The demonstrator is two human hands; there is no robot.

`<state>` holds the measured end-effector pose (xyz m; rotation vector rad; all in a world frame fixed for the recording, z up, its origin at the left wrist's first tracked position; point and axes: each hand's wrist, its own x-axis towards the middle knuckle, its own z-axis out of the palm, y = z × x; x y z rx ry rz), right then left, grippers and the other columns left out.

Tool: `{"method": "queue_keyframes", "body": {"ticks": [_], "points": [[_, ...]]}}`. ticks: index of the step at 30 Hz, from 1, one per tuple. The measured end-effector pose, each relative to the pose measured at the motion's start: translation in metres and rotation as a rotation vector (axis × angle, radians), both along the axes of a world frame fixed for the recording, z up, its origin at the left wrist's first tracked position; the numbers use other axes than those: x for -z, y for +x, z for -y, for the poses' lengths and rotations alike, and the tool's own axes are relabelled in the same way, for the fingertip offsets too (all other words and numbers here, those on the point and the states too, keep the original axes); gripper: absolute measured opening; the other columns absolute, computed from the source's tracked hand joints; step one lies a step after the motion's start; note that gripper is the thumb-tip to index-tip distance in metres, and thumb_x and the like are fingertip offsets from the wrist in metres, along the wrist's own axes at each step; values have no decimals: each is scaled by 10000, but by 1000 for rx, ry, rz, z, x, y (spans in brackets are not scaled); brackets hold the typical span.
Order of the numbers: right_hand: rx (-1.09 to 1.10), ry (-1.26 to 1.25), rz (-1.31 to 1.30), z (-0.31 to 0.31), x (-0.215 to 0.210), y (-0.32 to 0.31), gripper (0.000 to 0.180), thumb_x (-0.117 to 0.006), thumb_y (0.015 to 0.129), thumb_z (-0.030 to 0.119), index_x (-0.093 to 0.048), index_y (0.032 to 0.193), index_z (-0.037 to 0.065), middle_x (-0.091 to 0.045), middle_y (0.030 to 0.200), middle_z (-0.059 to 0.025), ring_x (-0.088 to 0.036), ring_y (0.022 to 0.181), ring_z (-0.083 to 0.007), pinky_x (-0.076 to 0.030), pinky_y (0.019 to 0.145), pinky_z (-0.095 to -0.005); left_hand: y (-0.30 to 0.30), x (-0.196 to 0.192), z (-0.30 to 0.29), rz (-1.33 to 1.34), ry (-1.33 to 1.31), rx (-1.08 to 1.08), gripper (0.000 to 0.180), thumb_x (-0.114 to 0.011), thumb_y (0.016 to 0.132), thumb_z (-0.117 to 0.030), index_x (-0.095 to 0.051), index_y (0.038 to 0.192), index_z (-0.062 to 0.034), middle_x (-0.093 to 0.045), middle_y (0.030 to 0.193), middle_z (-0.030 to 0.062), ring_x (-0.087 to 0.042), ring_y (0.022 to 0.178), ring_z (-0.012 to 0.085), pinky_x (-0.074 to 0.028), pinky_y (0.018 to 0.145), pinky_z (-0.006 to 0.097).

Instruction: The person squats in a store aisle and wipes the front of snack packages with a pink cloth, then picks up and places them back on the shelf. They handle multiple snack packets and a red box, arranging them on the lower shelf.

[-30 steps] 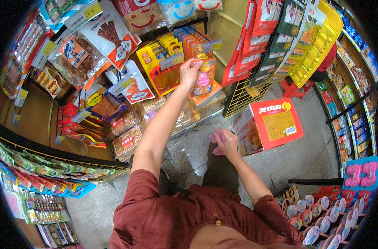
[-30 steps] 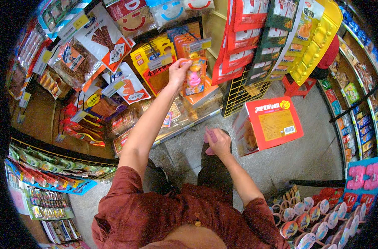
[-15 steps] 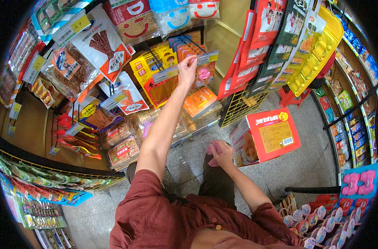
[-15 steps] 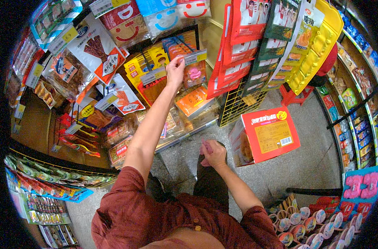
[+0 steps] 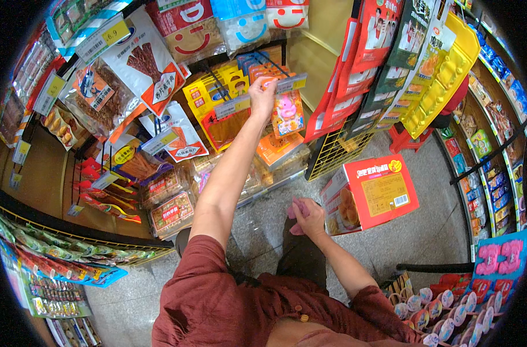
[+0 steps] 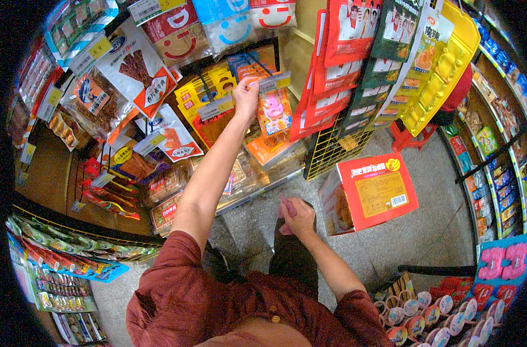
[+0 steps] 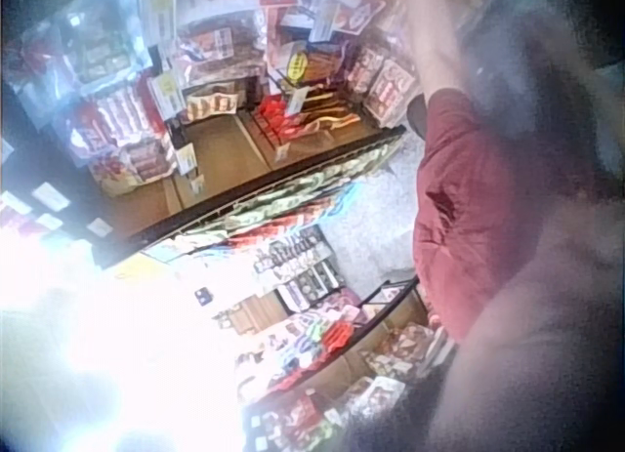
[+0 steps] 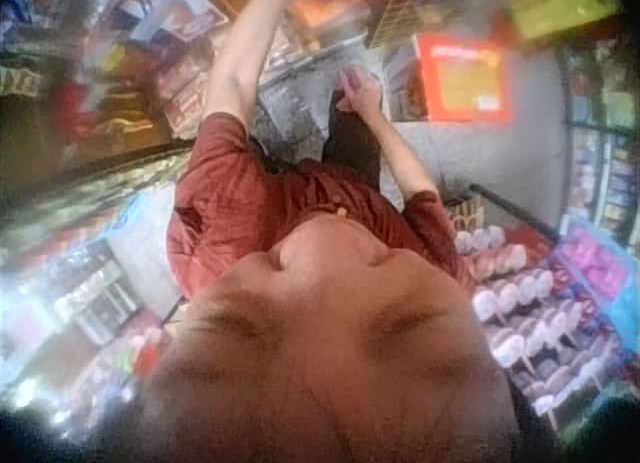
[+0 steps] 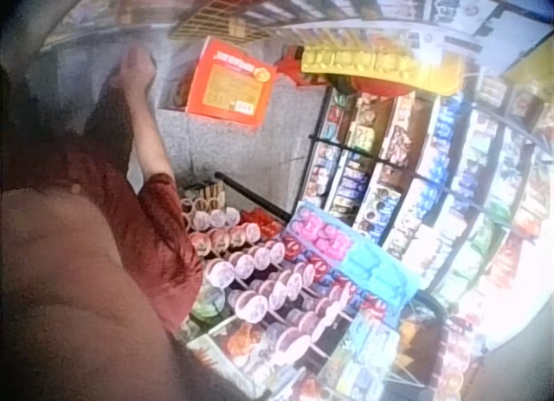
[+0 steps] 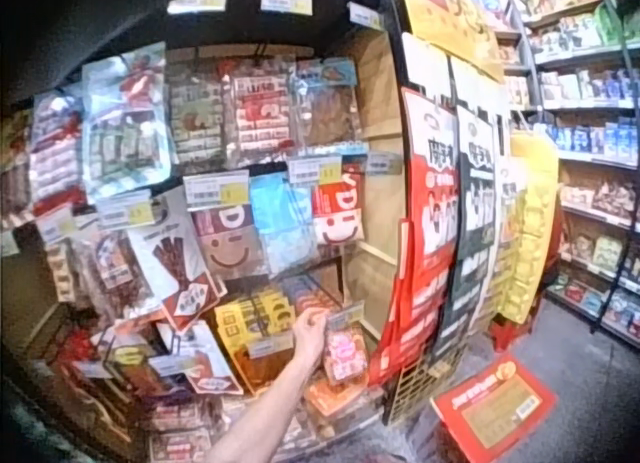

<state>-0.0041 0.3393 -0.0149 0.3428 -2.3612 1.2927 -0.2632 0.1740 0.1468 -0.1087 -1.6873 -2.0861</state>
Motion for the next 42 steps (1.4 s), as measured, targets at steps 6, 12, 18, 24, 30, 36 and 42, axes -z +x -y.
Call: {"method": "queue_keyframes", "body": {"ticks": [6,12,18,24,30,36,42], "points": [[21,22,11,-2,-1,2,163,-709,777,137,-637,873,26,-665,835,-138,-658,734,-307,-520,637,-358,-3,-8,0,143,-316,-346,268,-681,825,-241,-658,962,-11,-660,794,95,-616,734,167,-473,650,341],[31,33,-103,-1,5,-5,144,-721,762,151,-629,823,58,-628,726,-106,-623,617,-282,-496,547,-355,-28,-4,2,94,-325,-479,287,-688,816,-239,-617,965,-5,-639,829,127,-603,750,211,-474,702,353],[25,1,-57,2,9,-7,159,-723,761,152,-624,825,45,-625,725,-114,-621,625,-289,-495,552,-354,-2,89,-4,70,-320,-384,542,-675,830,-296,-466,1230,5,-576,1154,213,-559,1082,315,-421,937,390],[8,-11,-17,0,12,-6,170,-722,765,139,-620,853,35,-620,757,-144,-617,669,-323,-496,590,-365,119,270,33,354,-435,-380,266,-639,851,-217,-622,1029,-21,-678,917,120,-647,855,217,-506,753,338],[3,52,-38,0,10,-7,176,-723,764,123,-612,860,24,-639,784,-151,-630,681,-331,-509,607,-370,181,380,106,836,188,-787,169,-618,874,-217,-581,903,-54,-611,728,82,-602,637,185,-493,557,308],[9,102,-42,10,11,-12,178,-729,765,136,-614,849,29,-640,777,-148,-636,674,-318,-511,597,-368,152,398,150,851,991,-378,208,-569,938,-228,-536,998,-32,-628,790,98,-642,622,212,-540,489,282],[-9,120,-64,15,11,-14,173,-727,764,140,-616,845,35,-638,759,-135,-634,655,-309,-507,574,-360,165,387,160,885,784,-283,141,-530,955,-172,-504,1008,-44,-633,816,88,-649,638,192,-535,477,262]]}}
